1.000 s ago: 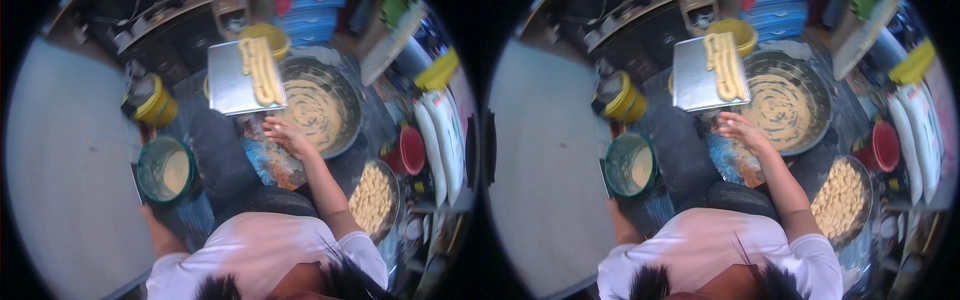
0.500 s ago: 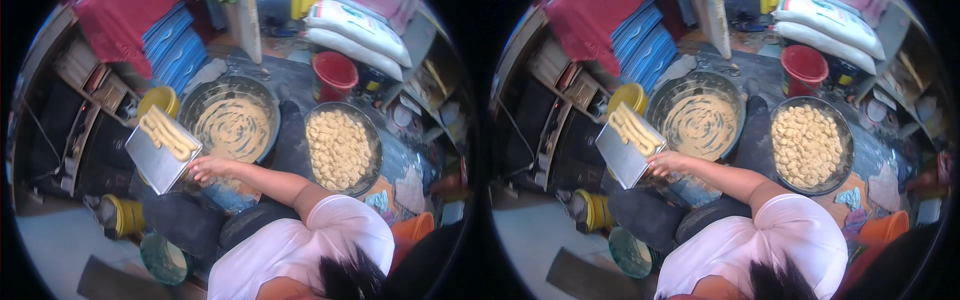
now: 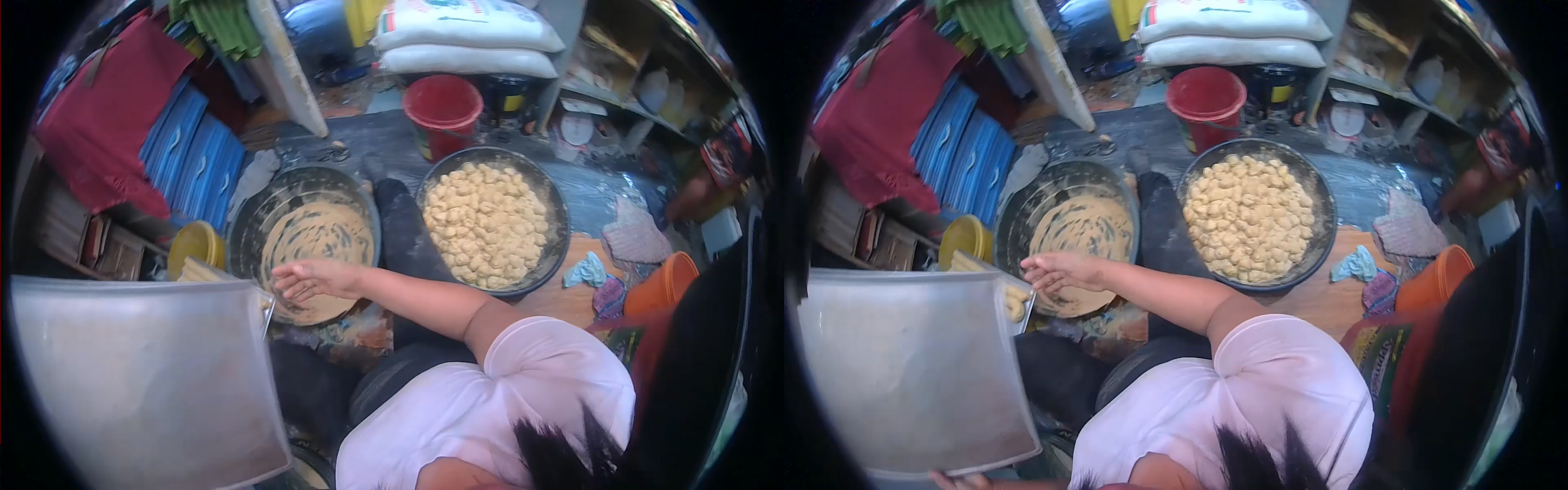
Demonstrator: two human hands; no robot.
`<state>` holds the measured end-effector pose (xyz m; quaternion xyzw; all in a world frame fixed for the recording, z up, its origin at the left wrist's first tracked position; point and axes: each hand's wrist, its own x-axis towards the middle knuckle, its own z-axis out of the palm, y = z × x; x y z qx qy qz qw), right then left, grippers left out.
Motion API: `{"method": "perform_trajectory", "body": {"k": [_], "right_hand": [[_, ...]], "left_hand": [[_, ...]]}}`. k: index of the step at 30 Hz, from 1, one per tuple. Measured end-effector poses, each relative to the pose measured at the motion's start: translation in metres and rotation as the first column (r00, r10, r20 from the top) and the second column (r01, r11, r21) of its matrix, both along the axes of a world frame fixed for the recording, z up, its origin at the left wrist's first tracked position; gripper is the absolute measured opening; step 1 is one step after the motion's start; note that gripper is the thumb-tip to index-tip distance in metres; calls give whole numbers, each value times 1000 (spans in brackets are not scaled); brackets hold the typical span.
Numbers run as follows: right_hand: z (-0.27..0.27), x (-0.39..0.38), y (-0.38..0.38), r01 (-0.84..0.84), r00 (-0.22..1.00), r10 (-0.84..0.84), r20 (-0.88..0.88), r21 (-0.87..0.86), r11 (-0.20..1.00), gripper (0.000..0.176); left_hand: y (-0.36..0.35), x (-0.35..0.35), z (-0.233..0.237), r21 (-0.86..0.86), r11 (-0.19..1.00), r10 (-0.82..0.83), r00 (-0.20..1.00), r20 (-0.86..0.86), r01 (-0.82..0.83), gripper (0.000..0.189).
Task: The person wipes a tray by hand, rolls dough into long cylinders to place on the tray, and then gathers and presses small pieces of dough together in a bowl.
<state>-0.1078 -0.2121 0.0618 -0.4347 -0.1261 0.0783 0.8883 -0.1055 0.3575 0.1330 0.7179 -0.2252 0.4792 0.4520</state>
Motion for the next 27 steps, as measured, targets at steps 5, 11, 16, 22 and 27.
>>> {"method": "perform_trajectory", "body": {"k": [5, 11, 16, 22, 27], "right_hand": [[9, -37, -46, 22, 996, -9, -92, 147, 989, 60], [-37, -98, -86, 116, 968, -79, -237, 149, 982, 65], [-52, -132, -98, 129, 959, -84, -271, 155, 979, 72], [-60, -147, -95, 309, 910, -235, -340, 179, 934, 66], [-78, -149, -101, 351, 909, -248, -336, 291, 890, 63]], "left_hand": [[-231, 25, 29, -836, 473, -842, 420, -337, 277, 34], [-306, 63, -21, -807, 485, -872, 112, -476, 337, 37], [-342, 54, -53, -820, 520, -838, -42, -544, 237, 44], [-363, 57, -85, -540, 716, -591, -29, -806, 443, 48], [-385, 42, -138, -495, 779, -556, 60, -829, 385, 46]]}}
